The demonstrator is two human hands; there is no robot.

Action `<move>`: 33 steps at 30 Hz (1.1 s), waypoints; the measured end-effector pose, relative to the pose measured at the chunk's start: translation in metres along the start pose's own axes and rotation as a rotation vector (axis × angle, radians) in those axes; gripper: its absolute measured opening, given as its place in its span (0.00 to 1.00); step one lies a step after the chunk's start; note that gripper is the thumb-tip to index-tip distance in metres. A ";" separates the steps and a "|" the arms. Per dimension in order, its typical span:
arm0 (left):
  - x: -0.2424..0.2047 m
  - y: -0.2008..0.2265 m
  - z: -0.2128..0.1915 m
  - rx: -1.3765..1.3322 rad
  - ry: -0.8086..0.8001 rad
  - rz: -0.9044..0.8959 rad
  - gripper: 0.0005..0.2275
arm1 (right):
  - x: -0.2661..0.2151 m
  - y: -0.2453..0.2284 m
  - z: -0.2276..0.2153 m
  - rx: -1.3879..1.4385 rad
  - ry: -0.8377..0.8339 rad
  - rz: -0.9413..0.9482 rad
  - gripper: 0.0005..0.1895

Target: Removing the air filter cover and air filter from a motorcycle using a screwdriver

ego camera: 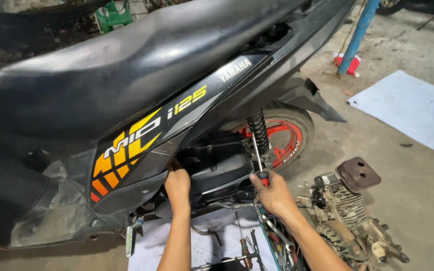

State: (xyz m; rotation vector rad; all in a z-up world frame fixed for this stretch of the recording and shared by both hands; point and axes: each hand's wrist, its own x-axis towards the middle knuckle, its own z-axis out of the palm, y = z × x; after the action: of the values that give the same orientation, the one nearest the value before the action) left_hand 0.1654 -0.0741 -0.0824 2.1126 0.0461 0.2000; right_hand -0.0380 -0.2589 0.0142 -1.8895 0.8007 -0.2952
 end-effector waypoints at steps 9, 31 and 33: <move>0.012 0.021 -0.001 0.388 0.002 0.248 0.16 | 0.001 0.000 0.005 0.018 -0.030 -0.010 0.20; -0.024 0.077 -0.015 0.230 0.313 0.315 0.21 | -0.010 -0.007 -0.006 -0.060 -0.019 -0.009 0.17; -0.023 0.073 -0.014 0.180 0.307 0.386 0.17 | -0.007 -0.006 -0.005 -0.068 -0.013 -0.014 0.22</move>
State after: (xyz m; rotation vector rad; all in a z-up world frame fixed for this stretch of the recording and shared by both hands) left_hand 0.1366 -0.1034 -0.0157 2.2358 -0.1689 0.7748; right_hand -0.0436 -0.2562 0.0230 -1.9596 0.7973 -0.2671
